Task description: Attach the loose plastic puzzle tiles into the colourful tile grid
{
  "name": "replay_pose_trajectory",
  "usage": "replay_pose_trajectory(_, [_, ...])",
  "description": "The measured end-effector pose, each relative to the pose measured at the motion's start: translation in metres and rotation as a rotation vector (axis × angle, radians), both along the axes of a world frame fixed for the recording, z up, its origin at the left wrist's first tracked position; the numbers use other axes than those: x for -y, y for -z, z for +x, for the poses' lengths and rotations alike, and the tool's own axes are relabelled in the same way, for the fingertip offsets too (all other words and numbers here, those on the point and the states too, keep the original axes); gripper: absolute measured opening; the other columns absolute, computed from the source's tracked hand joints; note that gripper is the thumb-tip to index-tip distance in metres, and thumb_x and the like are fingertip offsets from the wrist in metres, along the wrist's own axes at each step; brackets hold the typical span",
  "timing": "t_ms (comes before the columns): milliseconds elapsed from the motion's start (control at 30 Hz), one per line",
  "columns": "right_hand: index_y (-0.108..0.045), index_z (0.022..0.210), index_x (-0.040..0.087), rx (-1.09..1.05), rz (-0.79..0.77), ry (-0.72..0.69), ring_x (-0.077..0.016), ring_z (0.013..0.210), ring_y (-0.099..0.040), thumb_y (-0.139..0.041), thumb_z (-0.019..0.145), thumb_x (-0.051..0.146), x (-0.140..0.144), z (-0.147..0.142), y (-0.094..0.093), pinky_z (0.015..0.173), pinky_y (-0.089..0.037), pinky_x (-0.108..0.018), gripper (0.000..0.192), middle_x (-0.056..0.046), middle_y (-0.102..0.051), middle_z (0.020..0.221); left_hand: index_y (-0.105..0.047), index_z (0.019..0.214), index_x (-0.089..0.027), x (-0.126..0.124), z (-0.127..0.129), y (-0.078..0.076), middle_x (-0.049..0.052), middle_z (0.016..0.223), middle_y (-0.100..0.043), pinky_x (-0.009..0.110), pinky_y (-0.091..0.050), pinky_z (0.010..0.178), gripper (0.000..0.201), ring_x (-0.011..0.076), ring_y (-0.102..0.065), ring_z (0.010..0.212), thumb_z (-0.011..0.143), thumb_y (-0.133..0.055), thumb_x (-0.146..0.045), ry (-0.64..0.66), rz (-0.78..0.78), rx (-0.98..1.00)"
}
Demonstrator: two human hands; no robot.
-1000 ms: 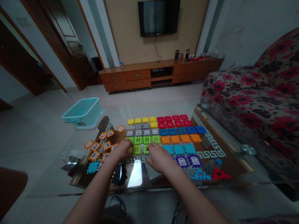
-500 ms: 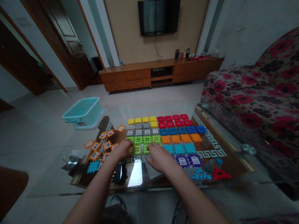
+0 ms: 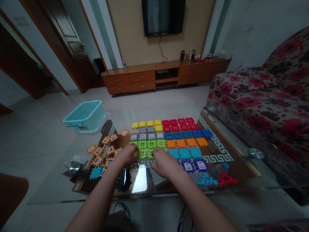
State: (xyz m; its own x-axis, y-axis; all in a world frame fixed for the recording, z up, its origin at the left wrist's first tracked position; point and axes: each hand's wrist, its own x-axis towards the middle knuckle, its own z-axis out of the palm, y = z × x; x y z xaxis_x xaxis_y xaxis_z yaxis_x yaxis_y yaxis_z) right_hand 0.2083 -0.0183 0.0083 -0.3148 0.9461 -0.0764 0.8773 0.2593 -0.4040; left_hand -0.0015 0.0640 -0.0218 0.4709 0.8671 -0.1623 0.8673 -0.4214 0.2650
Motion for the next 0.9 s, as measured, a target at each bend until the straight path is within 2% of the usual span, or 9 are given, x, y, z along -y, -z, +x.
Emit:
replay_pose_trajectory(533, [-0.063, 0.112, 0.01, 0.033, 0.003, -0.009, -0.0271, 0.111, -0.059, -0.059, 0.089, 0.028, 0.0017, -0.001, -0.0021, 0.095, -0.043, -0.033, 0.029, -0.016, -0.063, 0.115, -0.066, 0.102, -0.014, -0.0037, -0.0005, 0.0067, 0.013, 0.108, -0.065, 0.031, -0.049, 0.086, 0.028, 0.0243, -0.063, 0.101, 0.075, -0.068, -0.021, 0.025, 0.002, -0.001])
replay_pose_trajectory(900, [-0.063, 0.11, 0.011, 0.027, -0.017, -0.002, -0.0268, 0.11, -0.059, -0.058, 0.088, 0.026, 0.0016, -0.0013, -0.0036, 0.094, -0.043, -0.034, 0.028, -0.016, -0.064, 0.114, -0.067, 0.1, -0.015, -0.003, -0.0002, 0.0054, 0.012, 0.105, -0.066, 0.03, -0.049, 0.085, 0.027, 0.0237, -0.063, 0.098, 0.073, -0.069, -0.021, 0.019, -0.001, 0.013])
